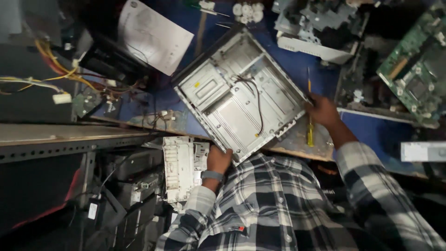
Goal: The person uses a screwdriver to remove screws from a power supply unit, then places the power supply aside. The person then picks up a motherboard and positions it inside an open computer case.
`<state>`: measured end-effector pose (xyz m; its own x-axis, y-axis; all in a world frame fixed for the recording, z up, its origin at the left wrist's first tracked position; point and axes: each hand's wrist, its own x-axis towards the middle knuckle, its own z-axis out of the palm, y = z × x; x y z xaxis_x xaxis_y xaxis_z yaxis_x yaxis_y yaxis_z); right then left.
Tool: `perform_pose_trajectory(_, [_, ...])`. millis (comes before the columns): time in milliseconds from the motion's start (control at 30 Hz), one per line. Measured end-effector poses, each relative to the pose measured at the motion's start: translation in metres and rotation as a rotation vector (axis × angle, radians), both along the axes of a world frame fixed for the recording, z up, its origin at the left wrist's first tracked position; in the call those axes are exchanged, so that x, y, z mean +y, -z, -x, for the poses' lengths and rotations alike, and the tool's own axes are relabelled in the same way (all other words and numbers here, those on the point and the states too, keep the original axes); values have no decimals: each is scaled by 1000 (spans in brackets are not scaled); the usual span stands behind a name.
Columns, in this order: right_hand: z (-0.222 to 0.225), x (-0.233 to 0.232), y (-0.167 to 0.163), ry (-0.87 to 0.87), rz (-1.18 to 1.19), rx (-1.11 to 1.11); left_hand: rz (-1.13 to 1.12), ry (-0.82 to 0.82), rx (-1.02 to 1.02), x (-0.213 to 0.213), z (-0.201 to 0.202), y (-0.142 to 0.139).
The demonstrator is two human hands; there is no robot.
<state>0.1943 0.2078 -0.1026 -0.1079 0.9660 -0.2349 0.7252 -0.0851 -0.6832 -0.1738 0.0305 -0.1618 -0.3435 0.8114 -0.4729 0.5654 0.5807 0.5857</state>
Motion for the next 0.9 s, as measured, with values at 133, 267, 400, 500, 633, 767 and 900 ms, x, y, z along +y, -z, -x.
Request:
perform_pose_trajectory(133, [1,5,5,52,-21,42,-92,56,-188,-8,-8,4])
perform_pose_trajectory(267, [3,-24,17,335,-221,256,81,193,-47,-6,1,-34])
perform_pose_trajectory(400, [3,-71,16,399,94,-145,-256,415,405,-5,14,-87])
perform_pose_trajectory(500, [10,-87,16,346,291,-284,-648,869,414,19,36,-99])
perform_pose_trajectory(633, [13,-90,22,267,293,-331,-676,1159,245,42,48,-77])
perform_pose_trajectory(767, [5,-99,30,271,234,-315,-635,1239,314,45,49,-58])
perform_pose_trajectory(900, [-2,-111,34,313,224,-306,-720,1102,247,46,11,-51])
